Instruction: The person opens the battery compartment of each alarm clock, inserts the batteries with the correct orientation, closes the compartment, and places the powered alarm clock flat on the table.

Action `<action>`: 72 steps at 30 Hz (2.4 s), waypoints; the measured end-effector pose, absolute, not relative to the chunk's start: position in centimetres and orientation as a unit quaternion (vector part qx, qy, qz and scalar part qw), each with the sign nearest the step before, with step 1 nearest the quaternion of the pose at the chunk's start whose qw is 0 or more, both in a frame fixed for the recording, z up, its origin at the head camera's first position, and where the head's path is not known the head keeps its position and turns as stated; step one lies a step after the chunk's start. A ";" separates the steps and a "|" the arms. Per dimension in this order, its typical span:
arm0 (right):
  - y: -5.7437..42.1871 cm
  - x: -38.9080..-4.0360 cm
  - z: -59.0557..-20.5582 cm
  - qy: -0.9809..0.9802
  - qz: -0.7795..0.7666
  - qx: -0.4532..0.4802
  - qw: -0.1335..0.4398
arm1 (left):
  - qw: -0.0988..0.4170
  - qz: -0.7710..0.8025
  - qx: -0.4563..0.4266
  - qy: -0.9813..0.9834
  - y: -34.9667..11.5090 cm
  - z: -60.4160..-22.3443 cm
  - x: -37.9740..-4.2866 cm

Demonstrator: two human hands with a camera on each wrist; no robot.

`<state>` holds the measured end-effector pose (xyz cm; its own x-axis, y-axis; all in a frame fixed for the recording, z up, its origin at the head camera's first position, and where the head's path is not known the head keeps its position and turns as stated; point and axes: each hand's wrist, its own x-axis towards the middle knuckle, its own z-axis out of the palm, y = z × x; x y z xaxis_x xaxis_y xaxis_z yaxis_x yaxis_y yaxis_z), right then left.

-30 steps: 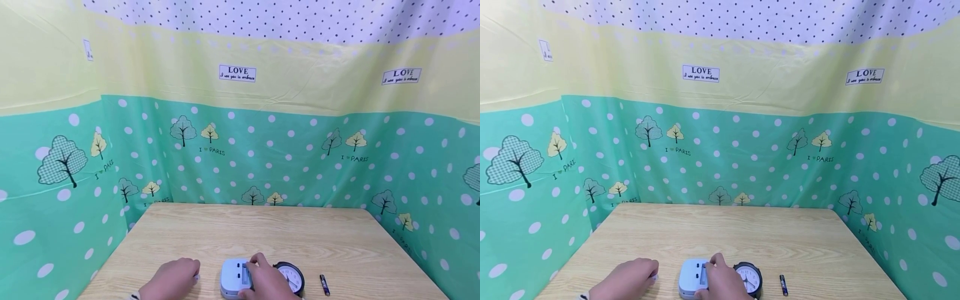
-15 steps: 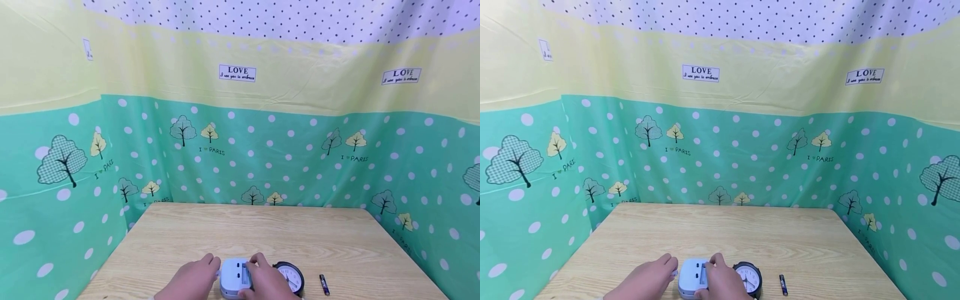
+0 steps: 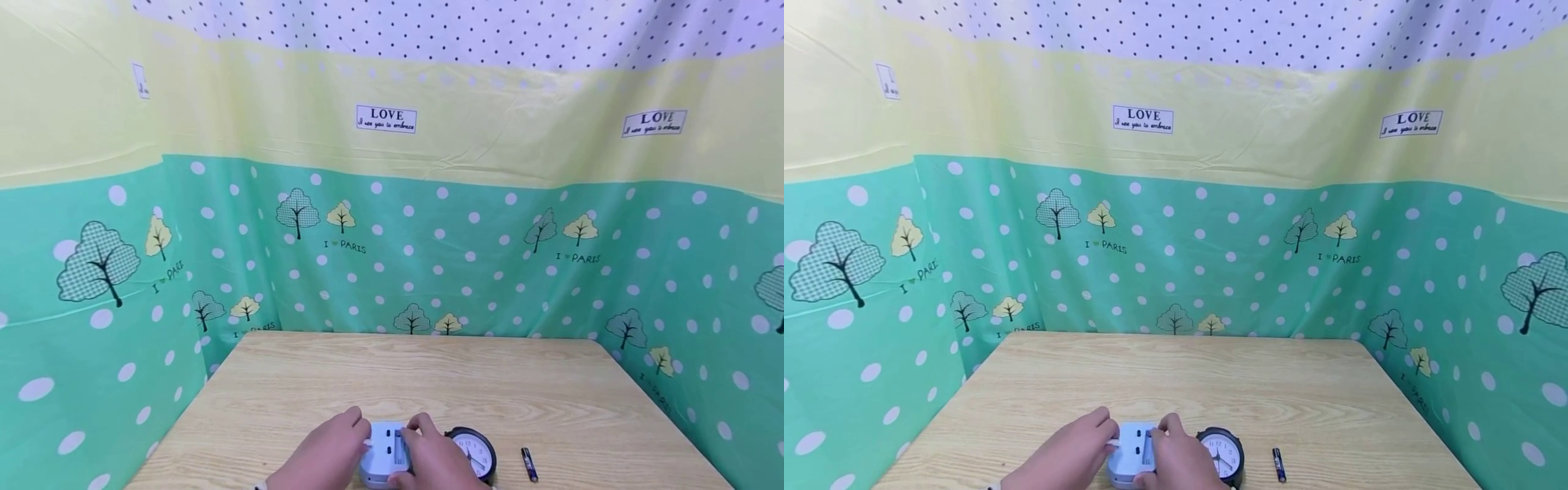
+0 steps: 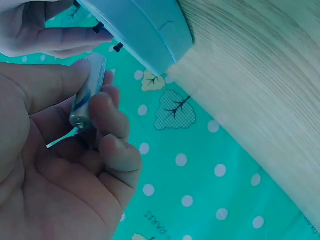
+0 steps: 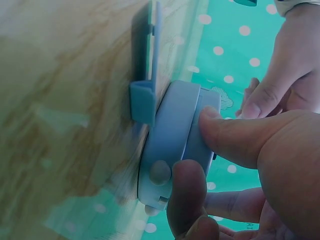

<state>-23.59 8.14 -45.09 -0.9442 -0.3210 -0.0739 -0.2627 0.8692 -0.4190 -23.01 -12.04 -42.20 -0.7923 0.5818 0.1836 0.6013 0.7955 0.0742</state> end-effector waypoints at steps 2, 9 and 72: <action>8.2 -23.6 -45.1 0.965 -0.206 -0.150 0.071 | 0.075 -0.064 -0.313 -0.945 -11.7 -42.2 -23.1; 8.9 -23.5 -45.2 0.949 -0.245 -0.190 0.049 | -0.005 -0.255 -0.369 -0.894 -10.0 -41.8 -23.1; 8.7 -23.4 -44.8 0.955 -0.223 -0.194 0.037 | 0.073 -0.330 -0.339 -0.878 -9.1 -43.4 -27.1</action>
